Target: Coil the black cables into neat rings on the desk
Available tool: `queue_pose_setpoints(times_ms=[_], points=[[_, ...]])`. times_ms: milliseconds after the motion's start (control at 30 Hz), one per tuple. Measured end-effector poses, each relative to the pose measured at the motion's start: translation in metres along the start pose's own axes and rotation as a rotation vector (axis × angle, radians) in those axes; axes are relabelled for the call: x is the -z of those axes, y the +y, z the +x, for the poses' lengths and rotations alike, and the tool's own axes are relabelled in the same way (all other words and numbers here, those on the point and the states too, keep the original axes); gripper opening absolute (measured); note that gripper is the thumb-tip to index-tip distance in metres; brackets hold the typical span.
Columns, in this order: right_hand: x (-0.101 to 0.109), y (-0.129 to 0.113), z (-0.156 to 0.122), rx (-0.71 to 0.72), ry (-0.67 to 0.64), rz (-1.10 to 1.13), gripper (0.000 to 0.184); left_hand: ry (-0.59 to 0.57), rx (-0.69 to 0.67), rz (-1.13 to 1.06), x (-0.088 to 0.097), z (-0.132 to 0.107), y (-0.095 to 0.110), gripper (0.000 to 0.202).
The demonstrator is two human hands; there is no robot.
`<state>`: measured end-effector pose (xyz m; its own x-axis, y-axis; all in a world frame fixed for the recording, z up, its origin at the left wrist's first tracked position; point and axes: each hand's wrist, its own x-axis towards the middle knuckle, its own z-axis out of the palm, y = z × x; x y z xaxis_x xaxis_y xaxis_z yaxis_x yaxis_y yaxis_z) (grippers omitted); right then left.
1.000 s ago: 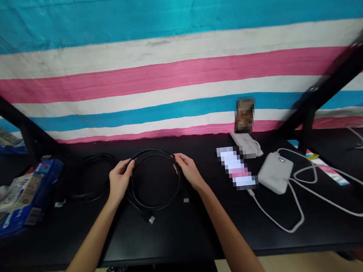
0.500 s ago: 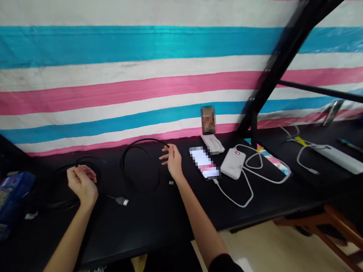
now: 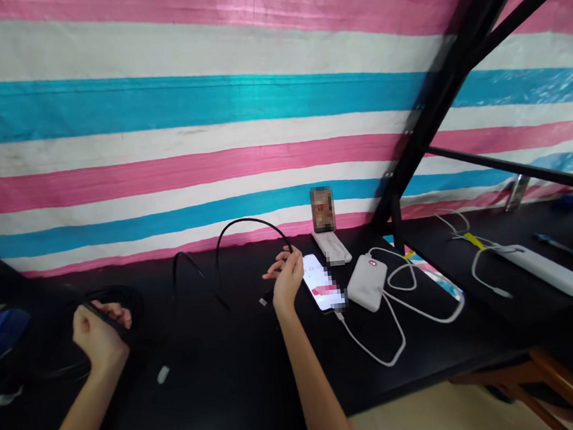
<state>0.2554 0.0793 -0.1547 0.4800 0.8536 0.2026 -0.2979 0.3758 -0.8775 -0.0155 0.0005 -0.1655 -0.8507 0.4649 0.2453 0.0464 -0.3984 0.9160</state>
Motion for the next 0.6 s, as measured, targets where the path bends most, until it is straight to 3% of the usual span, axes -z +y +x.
queue_pose_setpoints(times_ms=[100, 267, 400, 600], points=[[-0.003, 0.002, -0.004, -0.047, -0.073, 0.009, 0.036, -0.031, -0.038, 0.022, 0.0, -0.002, 0.0, 0.027], [-0.013, 0.009, -0.017, -0.219, -0.318, 0.022, 0.035, -0.227, 0.038, 0.076, -0.004, -0.017, -0.002, 0.029], [-0.019, 0.014, -0.027, -0.376, -0.495, -0.031, 0.038, -0.262, 0.055, 0.158, -0.006, -0.023, -0.004, 0.03], [-0.019, 0.021, -0.033, -0.475, -0.506, -0.065, 0.043, -0.254, 0.127, 0.154, -0.004, -0.017, -0.007, 0.031]])
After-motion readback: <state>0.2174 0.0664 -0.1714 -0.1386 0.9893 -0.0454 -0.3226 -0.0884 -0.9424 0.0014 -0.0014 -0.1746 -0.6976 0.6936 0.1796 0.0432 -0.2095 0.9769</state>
